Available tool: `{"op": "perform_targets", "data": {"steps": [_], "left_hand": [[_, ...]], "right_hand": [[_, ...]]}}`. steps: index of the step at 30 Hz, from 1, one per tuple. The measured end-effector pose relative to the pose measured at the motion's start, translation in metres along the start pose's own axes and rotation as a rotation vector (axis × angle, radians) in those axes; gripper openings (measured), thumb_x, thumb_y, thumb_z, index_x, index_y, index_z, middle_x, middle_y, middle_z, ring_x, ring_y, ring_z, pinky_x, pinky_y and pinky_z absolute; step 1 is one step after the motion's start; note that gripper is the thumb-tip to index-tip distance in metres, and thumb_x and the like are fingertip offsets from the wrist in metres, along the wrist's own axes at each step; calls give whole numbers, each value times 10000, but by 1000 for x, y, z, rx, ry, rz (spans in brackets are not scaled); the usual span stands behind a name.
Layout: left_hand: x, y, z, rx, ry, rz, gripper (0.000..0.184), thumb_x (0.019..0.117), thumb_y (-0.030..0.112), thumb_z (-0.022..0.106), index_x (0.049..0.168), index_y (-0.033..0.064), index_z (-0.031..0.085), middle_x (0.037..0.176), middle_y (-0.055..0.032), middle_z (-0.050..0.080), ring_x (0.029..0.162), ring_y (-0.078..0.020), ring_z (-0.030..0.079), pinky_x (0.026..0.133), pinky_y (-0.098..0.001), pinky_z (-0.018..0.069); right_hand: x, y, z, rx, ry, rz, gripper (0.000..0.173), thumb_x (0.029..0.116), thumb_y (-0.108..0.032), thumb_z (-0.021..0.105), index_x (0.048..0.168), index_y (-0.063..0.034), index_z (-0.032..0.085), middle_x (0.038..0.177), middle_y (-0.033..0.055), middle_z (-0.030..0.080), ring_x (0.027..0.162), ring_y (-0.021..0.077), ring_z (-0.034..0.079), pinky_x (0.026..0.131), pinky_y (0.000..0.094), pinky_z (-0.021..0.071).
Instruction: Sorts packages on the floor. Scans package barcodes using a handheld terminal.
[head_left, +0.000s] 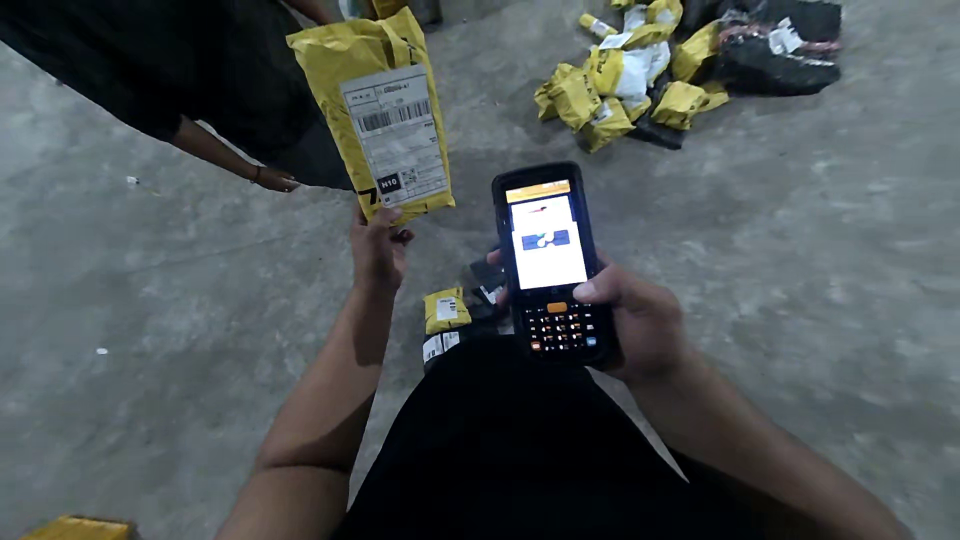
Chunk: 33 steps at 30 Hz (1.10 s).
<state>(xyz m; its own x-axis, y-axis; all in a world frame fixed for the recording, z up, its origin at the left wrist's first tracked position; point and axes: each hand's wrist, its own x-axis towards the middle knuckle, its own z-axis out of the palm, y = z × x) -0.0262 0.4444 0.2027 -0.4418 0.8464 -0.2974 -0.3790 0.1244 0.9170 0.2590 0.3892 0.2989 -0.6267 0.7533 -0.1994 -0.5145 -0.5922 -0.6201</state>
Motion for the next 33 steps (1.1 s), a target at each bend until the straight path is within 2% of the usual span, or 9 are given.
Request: {"op": "perform_targets", "data": {"steps": [5, 14, 21, 23, 25, 27, 29, 31, 33], "left_hand": [[3, 1, 0, -4, 5, -10, 453, 913, 81, 603, 1335, 143, 451, 1057, -72, 647, 792, -173, 667, 648, -331, 584], [5, 4, 2, 1, 5, -16, 479, 910, 63, 606, 1358, 149, 461, 1112, -83, 648, 828, -185, 673, 668, -347, 589], [11, -3, 3, -25, 71, -126, 464, 1008, 180, 588, 1444, 193, 432, 1114, -89, 651, 795, -181, 657, 673, -348, 573], [16, -9, 1, 5, 74, -159, 419, 1004, 128, 567, 1400, 144, 433, 1021, -102, 629, 730, -193, 636, 647, -371, 573], [24, -14, -9, 136, 5, -158, 477, 1003, 77, 571, 1449, 71, 402, 1071, -153, 626, 803, -228, 664, 694, -395, 595], [27, -27, -25, 343, -92, -112, 526, 936, 84, 618, 1427, -2, 451, 1129, -172, 634, 904, -222, 661, 775, -395, 591], [30, -40, -38, 589, -150, -140, 480, 931, 110, 652, 1377, -13, 523, 1119, -183, 659, 940, -219, 659, 819, -409, 574], [29, -50, -44, 830, -179, -316, 473, 976, 131, 641, 1416, 15, 510, 1195, -194, 658, 1032, -243, 659, 901, -431, 560], [22, -89, -55, 749, -61, -393, 442, 965, 80, 628, 1393, 15, 539, 1139, -219, 650, 958, -304, 636, 818, -494, 541]], "right_hand": [[2, -2, -2, -11, 0, 2, 625, 915, -184, 481, 1525, -211, 346, 1434, 231, 523, 1136, 372, 655, 888, 508, 593], [7, -1, -2, 8, -23, 0, 629, 917, -218, 504, 1523, -222, 335, 1400, 240, 540, 1108, 363, 663, 877, 489, 595], [10, 0, -9, 56, -4, -6, 684, 909, -263, 576, 1534, -234, 300, 1371, 269, 556, 1087, 404, 670, 877, 517, 592], [10, -7, -7, -93, 52, 15, 760, 889, -241, 624, 1541, -175, 239, 1333, 256, 587, 1058, 400, 688, 847, 519, 614], [15, -25, 4, -528, 63, 58, 808, 862, -273, 699, 1534, -116, 278, 1252, 127, 657, 1021, 251, 720, 832, 412, 643], [19, -50, 32, -1057, -51, 142, 698, 878, -394, 731, 1481, -218, 426, 1122, -11, 681, 911, 84, 694, 767, 313, 616], [20, -77, 76, -1254, -262, 180, 674, 900, -380, 740, 1492, -286, 432, 1089, -3, 679, 870, 79, 670, 729, 327, 589], [19, -100, 126, -1195, -456, 198, 664, 908, -284, 739, 1484, -207, 417, 1124, 26, 650, 917, 73, 655, 761, 299, 579], [18, -113, 168, -1146, -603, 164, 600, 914, -168, 706, 1456, -121, 454, 1124, 85, 648, 936, 136, 662, 774, 365, 577]]}}
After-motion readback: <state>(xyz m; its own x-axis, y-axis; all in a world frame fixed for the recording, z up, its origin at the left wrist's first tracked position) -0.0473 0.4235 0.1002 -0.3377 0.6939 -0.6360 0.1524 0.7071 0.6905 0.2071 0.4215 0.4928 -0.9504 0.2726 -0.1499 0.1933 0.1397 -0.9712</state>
